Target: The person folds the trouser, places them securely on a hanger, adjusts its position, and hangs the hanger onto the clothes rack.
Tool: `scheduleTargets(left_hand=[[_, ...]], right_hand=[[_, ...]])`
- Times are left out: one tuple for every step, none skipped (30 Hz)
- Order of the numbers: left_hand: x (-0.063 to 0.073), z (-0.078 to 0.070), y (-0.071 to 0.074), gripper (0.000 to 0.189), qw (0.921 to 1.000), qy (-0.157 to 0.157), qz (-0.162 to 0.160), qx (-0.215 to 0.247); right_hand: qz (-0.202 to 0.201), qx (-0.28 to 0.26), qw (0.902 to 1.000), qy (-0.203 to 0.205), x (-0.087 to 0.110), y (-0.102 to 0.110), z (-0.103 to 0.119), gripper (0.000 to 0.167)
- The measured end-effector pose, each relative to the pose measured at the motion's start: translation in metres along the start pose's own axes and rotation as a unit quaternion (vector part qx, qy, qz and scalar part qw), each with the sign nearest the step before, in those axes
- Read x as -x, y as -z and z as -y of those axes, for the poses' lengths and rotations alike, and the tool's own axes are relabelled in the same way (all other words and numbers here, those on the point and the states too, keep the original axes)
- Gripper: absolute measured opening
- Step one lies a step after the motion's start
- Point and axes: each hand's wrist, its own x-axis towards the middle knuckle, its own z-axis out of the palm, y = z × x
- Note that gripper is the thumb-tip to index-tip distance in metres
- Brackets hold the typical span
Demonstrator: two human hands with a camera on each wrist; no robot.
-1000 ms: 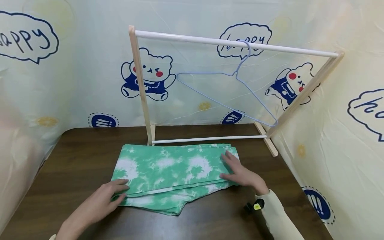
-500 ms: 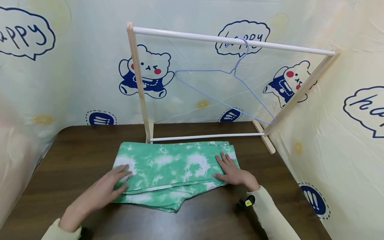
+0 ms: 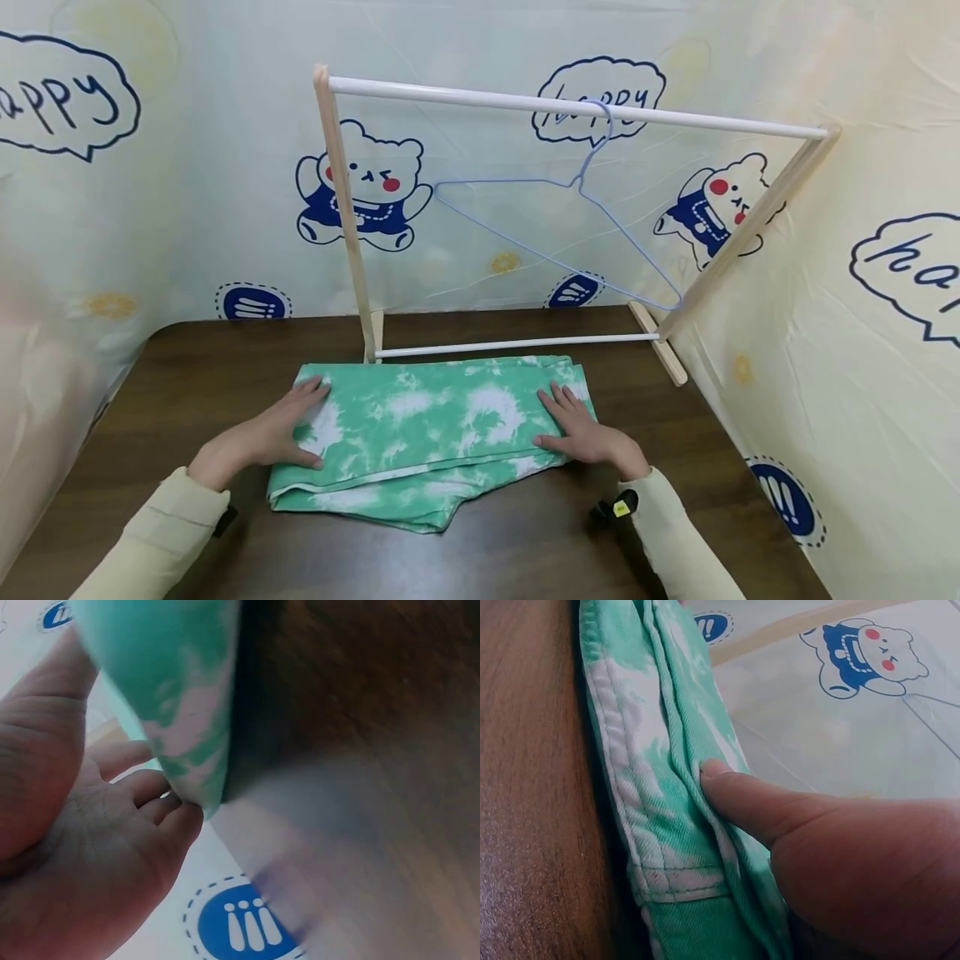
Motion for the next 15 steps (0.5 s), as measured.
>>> scheduleTargets(left_hand=[[0.000,0.002,0.000,0.118,1.0000,0.001,0.002,0.000],[0.000,0.002,-0.001,0.118,1.0000,0.003,0.004,0.002],[0.000,0.002,-0.001,0.118,1.0000,0.005,0.005,0.004],[0.000,0.003,-0.001,0.118,1.0000,0.006,0.004,0.005],[0.000,0.003,-0.001,0.118,1.0000,0.007,0.003,0.005],[0.001,0.003,-0.001,0.119,1.0000,0.008,0.002,0.005],[0.001,0.003,-0.001,0.119,0.9999,0.010,0.001,0.005],[0.002,0.002,-0.001,0.120,0.9999,0.011,0.001,0.005],[0.003,0.001,-0.001,0.120,0.9999,0.010,0.000,0.004],[0.005,0.000,-0.001,0.121,1.0000,0.009,-0.001,0.003],[0.006,-0.001,-0.001,0.122,1.0000,0.009,-0.001,0.002],[0.008,-0.002,-0.001,0.122,0.9999,0.010,0.001,0.004],[0.010,-0.003,-0.001,0.123,0.9999,0.011,0.003,0.005],[0.011,-0.004,-0.002,0.124,0.9999,0.012,0.004,0.005],[0.013,-0.004,-0.003,0.124,0.9999,0.012,0.005,0.005]], right_hand=[[-0.001,-0.002,1.0000,0.002,0.000,0.000,0.000,0.086],[0.000,-0.001,1.0000,0.002,-0.001,0.000,0.000,0.086],[-0.001,-0.002,1.0000,0.003,-0.001,0.000,0.000,0.086],[-0.001,-0.002,1.0000,0.003,-0.001,0.000,0.000,0.086],[-0.001,-0.002,1.0000,0.003,-0.001,0.000,0.000,0.086],[0.001,-0.001,1.0000,0.001,-0.001,0.000,0.001,0.086],[-0.001,-0.002,1.0000,0.003,-0.001,0.000,0.001,0.086],[-0.001,0.000,1.0000,0.002,-0.001,0.000,0.001,0.086],[-0.003,-0.003,1.0000,0.004,-0.001,0.000,0.001,0.086],[-0.003,-0.004,1.0000,0.003,-0.001,0.000,0.001,0.086],[-0.003,-0.004,1.0000,0.003,-0.001,0.000,0.001,0.085],[-0.004,-0.004,1.0000,0.003,-0.001,0.001,0.001,0.085],[-0.006,-0.006,1.0000,0.005,-0.001,0.001,0.002,0.085],[-0.004,-0.006,1.0000,0.003,0.000,0.001,0.002,0.085],[-0.005,-0.007,1.0000,0.005,0.000,0.001,0.002,0.085]])
